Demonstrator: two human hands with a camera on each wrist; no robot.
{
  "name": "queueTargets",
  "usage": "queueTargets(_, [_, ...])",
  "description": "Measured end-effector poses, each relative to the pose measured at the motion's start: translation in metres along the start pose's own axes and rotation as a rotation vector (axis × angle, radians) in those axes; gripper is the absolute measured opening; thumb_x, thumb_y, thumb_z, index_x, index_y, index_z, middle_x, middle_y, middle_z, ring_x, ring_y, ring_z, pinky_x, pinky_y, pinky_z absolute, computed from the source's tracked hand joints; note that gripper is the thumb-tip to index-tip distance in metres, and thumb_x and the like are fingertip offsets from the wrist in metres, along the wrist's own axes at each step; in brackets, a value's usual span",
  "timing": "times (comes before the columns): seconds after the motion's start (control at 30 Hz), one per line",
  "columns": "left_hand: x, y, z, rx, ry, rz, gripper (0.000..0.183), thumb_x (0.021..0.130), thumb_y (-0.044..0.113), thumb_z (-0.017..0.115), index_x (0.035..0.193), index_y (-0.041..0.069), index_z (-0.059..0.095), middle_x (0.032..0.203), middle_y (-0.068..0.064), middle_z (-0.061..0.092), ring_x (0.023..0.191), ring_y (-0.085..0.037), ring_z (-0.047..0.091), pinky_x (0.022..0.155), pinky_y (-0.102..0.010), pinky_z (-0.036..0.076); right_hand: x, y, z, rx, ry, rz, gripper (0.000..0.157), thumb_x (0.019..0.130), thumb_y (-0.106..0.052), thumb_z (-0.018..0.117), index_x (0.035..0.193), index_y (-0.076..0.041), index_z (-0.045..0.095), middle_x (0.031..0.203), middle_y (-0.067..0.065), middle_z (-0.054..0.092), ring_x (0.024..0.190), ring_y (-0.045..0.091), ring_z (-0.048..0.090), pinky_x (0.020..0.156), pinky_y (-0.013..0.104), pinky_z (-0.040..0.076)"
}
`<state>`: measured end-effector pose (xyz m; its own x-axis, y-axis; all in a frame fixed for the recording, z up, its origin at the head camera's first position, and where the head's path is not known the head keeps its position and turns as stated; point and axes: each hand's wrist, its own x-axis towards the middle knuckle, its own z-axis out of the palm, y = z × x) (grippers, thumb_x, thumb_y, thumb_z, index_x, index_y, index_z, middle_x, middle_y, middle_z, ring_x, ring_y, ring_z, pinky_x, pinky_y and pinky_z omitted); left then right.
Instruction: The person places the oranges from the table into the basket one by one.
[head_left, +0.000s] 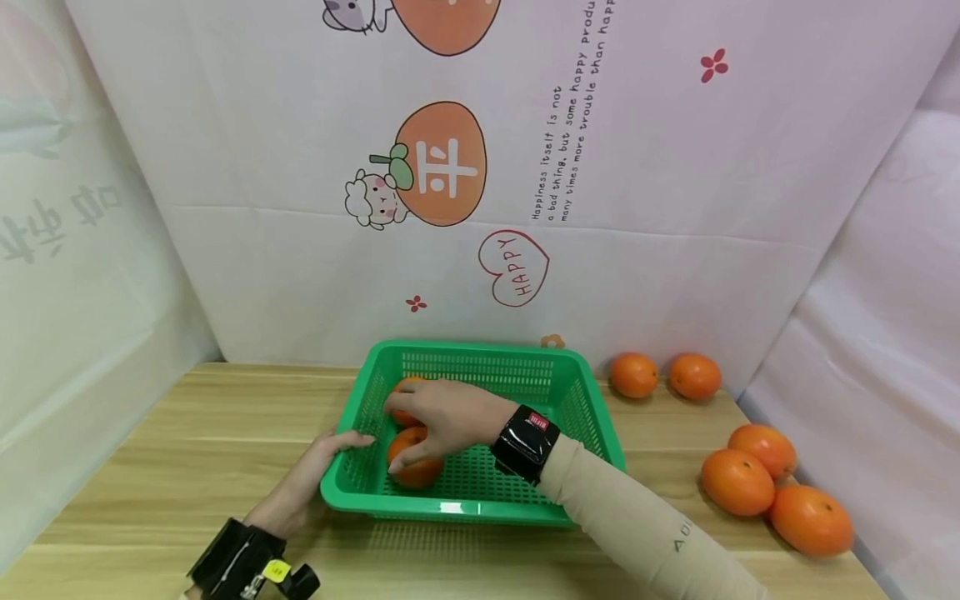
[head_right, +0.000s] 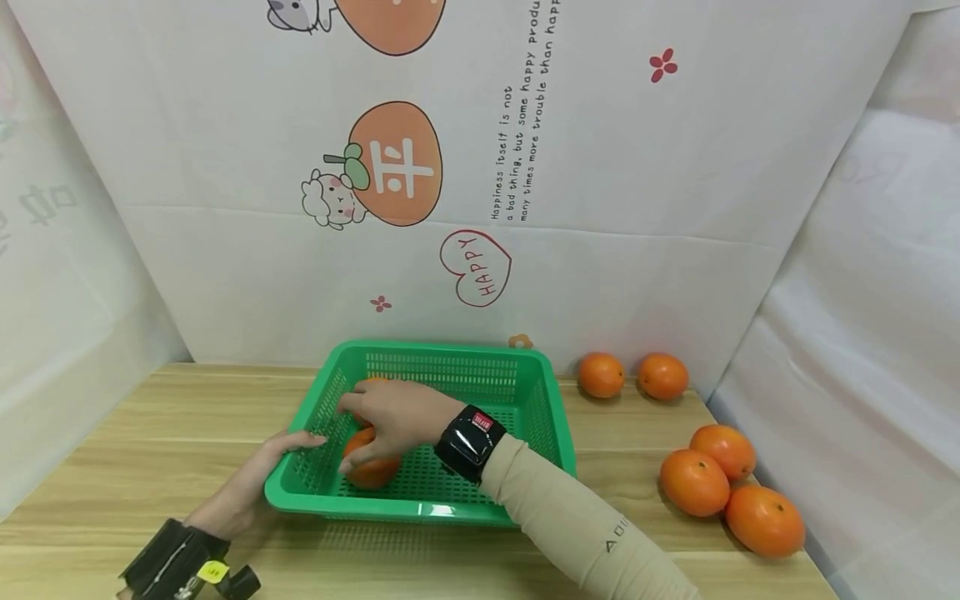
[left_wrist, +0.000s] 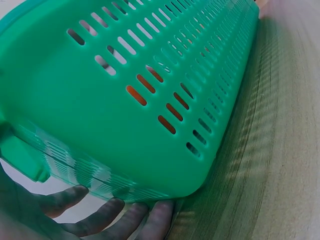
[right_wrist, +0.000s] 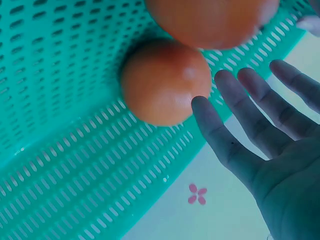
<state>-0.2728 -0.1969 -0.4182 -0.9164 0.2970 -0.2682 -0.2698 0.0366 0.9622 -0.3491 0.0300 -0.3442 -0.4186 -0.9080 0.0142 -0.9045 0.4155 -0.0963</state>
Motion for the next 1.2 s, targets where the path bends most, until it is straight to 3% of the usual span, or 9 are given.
queueTargets(0.53, [0.001,-0.002,0.003,0.000,0.021,-0.021,0.078,0.105,0.037,0.047,0.167,0.004,0.013,0.158,-0.026,0.048,0.120,-0.022,0.067,0.098,-0.039,0.058,-0.022,0.000,-0.025,-0.080,0.097,0.071,0.062,0.095,-0.058,0.071,0.138,-0.014,0.066,0.126,0.004,0.069,0.094,0.011,0.064,0.083,0.025,0.058])
queueTargets(0.87, [0.001,-0.001,0.006,0.020,0.114,-0.042,0.081,0.102,0.038,0.052,0.166,0.003,0.017,0.156,-0.027,0.050,0.125,-0.026,0.065,0.100,-0.041,0.058,-0.054,0.000,-0.055,-0.065,0.217,0.111,0.056,0.093,-0.056,0.075,0.131,-0.016,0.069,0.120,-0.001,0.070,0.095,0.013,0.069,0.084,0.027,0.060])
queueTargets(1.2, [0.000,0.001,0.005,0.039,0.120,-0.035,0.081,0.103,0.040,0.052,0.166,0.003,0.017,0.156,-0.028,0.050,0.126,-0.027,0.065,0.102,-0.043,0.058,-0.087,-0.003,-0.069,-0.029,0.294,0.121,0.054,0.093,-0.052,0.076,0.131,-0.014,0.068,0.118,-0.002,0.069,0.095,0.010,0.068,0.083,0.026,0.059])
